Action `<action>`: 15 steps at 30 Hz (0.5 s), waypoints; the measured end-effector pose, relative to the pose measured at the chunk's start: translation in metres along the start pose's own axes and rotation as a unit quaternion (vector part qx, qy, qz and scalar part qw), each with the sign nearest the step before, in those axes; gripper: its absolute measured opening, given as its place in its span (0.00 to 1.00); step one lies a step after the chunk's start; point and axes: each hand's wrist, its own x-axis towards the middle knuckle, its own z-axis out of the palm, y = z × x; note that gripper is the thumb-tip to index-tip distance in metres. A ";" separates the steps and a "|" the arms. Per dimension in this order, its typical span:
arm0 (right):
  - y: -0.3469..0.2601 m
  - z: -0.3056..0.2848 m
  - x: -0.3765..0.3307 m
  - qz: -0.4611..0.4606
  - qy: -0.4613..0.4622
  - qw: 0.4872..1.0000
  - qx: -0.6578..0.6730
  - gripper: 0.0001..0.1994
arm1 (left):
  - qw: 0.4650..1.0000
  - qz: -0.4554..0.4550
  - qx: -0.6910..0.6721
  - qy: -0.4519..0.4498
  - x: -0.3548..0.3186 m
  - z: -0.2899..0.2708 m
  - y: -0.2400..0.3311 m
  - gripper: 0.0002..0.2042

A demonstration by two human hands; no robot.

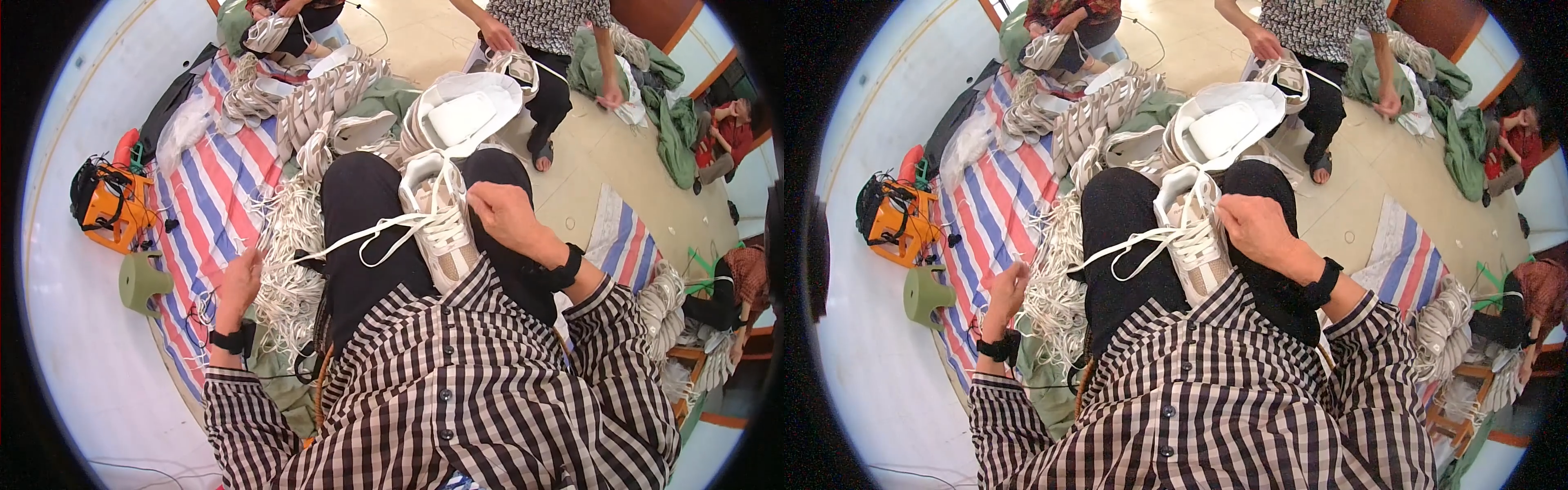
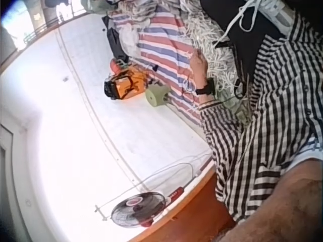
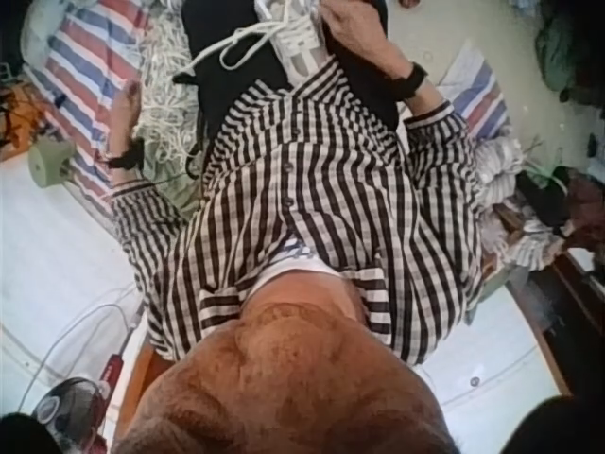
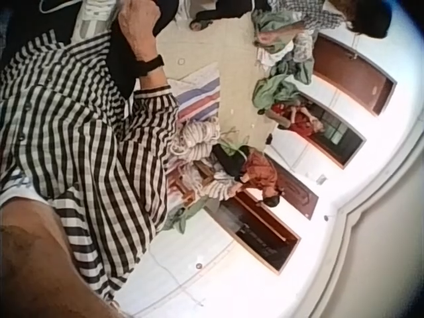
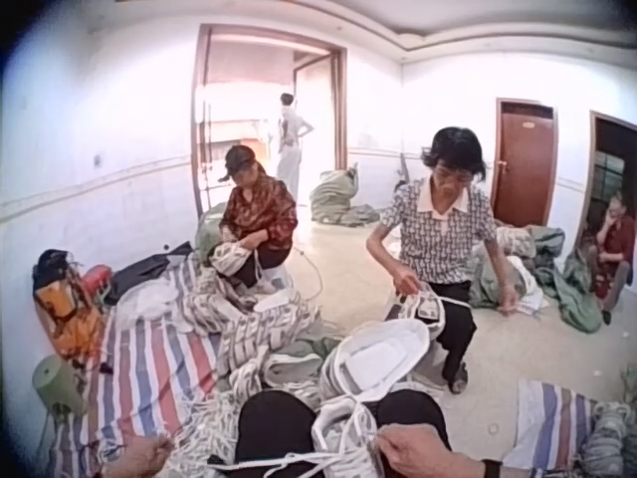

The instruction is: The recorder is sitting on the floor and lacing a white sneaker.

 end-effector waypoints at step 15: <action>-0.014 0.012 0.047 -0.235 -0.070 0.964 -0.103 0.13 | 0.967 0.245 0.060 0.021 0.059 0.103 0.225 0.09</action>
